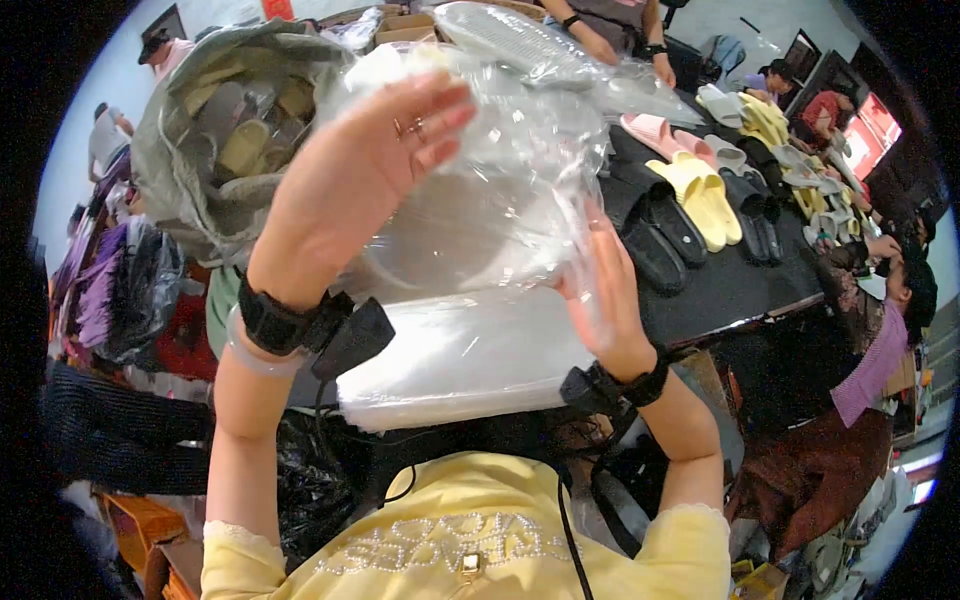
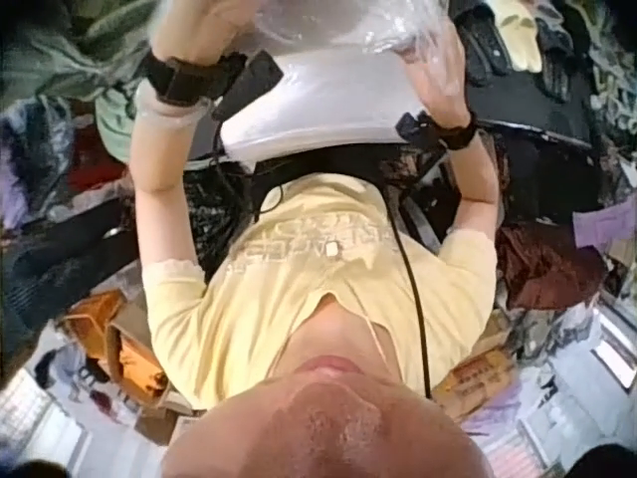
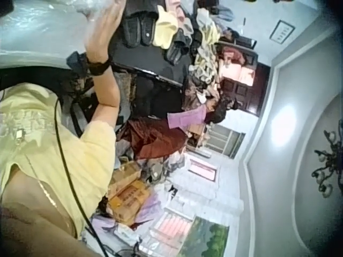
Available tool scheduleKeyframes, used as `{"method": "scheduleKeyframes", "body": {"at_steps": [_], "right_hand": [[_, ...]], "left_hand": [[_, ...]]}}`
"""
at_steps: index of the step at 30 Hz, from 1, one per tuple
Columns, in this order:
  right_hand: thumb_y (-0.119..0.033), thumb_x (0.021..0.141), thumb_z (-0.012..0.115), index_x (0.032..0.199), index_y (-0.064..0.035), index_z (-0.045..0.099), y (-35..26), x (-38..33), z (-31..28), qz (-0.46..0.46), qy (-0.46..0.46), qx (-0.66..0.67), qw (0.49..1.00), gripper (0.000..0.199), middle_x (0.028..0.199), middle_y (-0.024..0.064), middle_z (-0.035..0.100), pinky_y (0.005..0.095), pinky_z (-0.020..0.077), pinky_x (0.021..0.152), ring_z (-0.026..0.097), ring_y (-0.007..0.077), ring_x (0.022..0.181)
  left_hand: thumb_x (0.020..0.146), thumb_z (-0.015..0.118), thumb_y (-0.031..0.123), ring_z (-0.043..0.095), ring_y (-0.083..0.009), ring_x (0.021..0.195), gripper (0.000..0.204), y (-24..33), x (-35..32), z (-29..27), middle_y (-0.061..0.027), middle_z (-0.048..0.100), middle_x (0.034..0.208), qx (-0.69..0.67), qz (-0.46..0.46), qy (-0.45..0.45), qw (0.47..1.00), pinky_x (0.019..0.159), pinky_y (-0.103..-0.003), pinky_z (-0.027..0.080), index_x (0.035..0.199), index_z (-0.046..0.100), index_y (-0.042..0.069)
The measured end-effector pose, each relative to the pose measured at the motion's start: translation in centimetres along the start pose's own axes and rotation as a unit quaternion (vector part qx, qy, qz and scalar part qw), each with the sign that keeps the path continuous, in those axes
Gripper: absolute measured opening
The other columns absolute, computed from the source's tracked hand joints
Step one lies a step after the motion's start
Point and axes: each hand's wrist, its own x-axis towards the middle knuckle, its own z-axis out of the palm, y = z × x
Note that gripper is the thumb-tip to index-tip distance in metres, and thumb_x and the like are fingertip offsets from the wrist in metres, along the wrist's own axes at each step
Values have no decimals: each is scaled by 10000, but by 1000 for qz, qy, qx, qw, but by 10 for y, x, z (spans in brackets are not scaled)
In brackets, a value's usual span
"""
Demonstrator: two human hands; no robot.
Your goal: The recorder extracts sandals from a large shipping bag and packs them into individual plastic bags at a sorting table.
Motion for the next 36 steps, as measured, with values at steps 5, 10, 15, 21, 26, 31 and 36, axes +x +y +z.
{"method": "scheduleKeyframes", "body": {"at_steps": [5,10,15,21,26,31,36], "right_hand": [[-311,987,332,1408,-22,222,47,-35,13,257,-74,409,872,522,1405,111,321,384,377,972,420,225,1226],[-493,941,367,1395,19,224,48,-45,-2,331,-68,389,857,699,1380,152,349,374,384,945,463,258,1165],[-539,902,413,1387,29,236,41,-17,-2,388,-48,377,839,768,1344,171,396,361,396,931,483,261,1137],[-214,875,580,1361,54,290,67,-17,16,323,-145,274,894,626,1312,154,449,295,425,908,491,209,1132],[-136,934,463,1312,58,382,57,-14,20,325,-173,395,841,433,1266,148,496,285,451,886,521,178,1095],[-186,965,393,1239,49,459,42,-8,3,379,-149,422,810,367,1152,158,572,299,493,812,593,198,967],[-191,909,506,1096,33,529,93,-17,-11,442,-120,293,839,292,960,121,631,288,518,656,629,186,742]], "left_hand": [[931,490,212,571,-183,1035,322,6,-70,-41,-101,592,1096,236,-76,65,966,829,-291,452,1168,516,-5],[884,557,129,548,-140,931,223,-30,-162,-84,-71,604,1025,463,-69,240,850,790,-251,422,1063,572,-3],[854,599,193,515,-326,977,334,-77,-203,-106,-173,564,1004,707,-70,193,677,867,-391,400,1105,540,-20],[783,656,173,516,-302,863,390,-83,-187,-116,-138,553,899,756,-139,181,614,794,-387,411,1105,540,-13],[763,645,114,504,-313,939,398,-85,-194,-113,-154,540,1003,762,-133,197,603,823,-393,400,1127,534,-1],[767,548,4,281,-282,1332,606,-80,-206,-106,-83,320,1439,798,-138,114,576,1034,-471,212,1345,373,57],[834,492,59,260,-273,1345,561,-85,-208,-99,-73,303,1449,840,-183,55,508,1068,-477,171,1374,340,69]]}}
